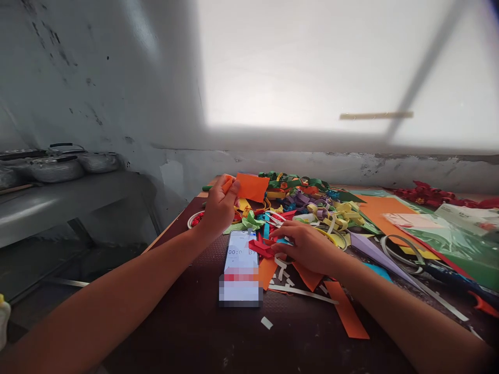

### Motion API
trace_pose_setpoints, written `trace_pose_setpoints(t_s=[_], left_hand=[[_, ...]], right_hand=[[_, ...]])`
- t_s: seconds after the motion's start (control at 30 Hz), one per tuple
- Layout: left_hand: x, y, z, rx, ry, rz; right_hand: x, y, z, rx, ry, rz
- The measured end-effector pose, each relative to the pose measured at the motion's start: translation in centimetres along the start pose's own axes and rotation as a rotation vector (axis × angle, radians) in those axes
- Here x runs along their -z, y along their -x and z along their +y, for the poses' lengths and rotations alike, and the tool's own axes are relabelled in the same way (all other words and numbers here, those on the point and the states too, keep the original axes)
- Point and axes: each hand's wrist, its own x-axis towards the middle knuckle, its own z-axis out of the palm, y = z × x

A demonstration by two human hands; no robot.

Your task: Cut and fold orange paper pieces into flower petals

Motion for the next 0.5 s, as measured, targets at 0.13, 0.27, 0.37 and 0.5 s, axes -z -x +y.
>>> trace_pose_setpoints(t_s=[0.13,0.27,0.37,0.5], left_hand=[[-0.2,0.1,0.1,-0.004,-0.017,-0.001],[-0.3,0.3,0.1,0.004,-0.053,-0.013],[-0.3,0.3,0.1,0.011,-0.052,-0.023],[-0.3,0.3,0.0,0.024,-0.041,-0.034]], right_hand=[[0.0,-0.1,-0.9,-0.015,0.027,0.036],[-0.3,-0.3,-1.6,-0.024,0.037,0.018],[-0.7,-0.2,-1.7,0.009,0.051,0.01],[-0.9,-0.2,-1.6,0.046,0.05,0.017]])
